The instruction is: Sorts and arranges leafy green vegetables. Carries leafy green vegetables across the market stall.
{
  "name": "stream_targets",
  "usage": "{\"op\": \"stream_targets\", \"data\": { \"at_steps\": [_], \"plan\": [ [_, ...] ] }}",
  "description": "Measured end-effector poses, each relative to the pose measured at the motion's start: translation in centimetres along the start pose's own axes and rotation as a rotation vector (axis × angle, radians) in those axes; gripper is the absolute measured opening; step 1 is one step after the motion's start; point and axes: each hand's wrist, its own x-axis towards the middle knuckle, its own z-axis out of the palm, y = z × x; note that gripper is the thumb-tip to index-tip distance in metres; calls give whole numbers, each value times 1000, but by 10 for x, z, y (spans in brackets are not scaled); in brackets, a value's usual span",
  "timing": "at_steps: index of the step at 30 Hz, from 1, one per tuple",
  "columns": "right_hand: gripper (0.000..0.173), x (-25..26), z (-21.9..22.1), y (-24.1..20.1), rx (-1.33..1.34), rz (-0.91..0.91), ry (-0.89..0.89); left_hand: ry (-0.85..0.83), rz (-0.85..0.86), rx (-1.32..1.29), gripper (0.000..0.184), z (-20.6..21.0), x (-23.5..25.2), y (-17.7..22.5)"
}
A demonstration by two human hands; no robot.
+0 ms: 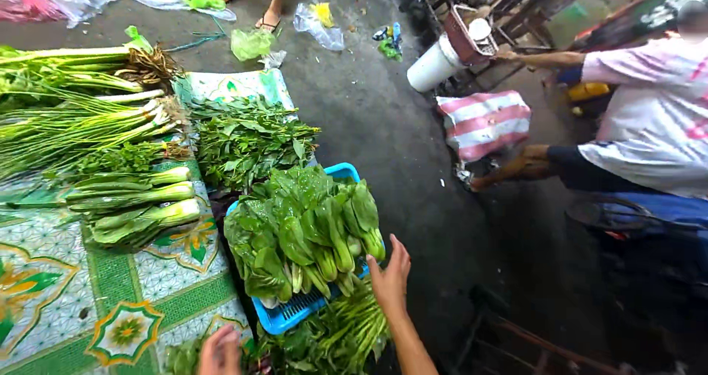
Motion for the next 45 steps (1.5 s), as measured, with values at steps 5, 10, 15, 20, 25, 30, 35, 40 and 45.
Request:
{"op": "stream_targets", "data": {
  "at_steps": [5,10,15,20,25,30,35,40,45],
  "plan": [
    [67,30,-4,14,-244,78,-328,-175,148,293,56,175,-7,69],
    [63,34,-13,29,-18,68,-388,-96,38,742,93,256,20,94],
    [37,28,-37,20,637,388,-418,-126,-138,304,99,228,24,111],
    [34,19,-61,-23,1024,237,-534,-275,-95,-557,75,140,7,108],
    [71,13,4,-121,884,-128,-623,186,139,-690,78,62,44,83],
    [58,3,129,-225,683,-546,-846,499,40,-707,74,20,138,67],
    [49,-11,196,-283,420,-692,-907,473,-181,-712,56,-1,214,43],
    [48,-9,237,-282,215,-849,-833,390,-345,-725,44,-8,217,31],
    [53,-19,254,-278,-310,-780,-846,360,-292,-890,45,-12,217,36]
  ]
}}
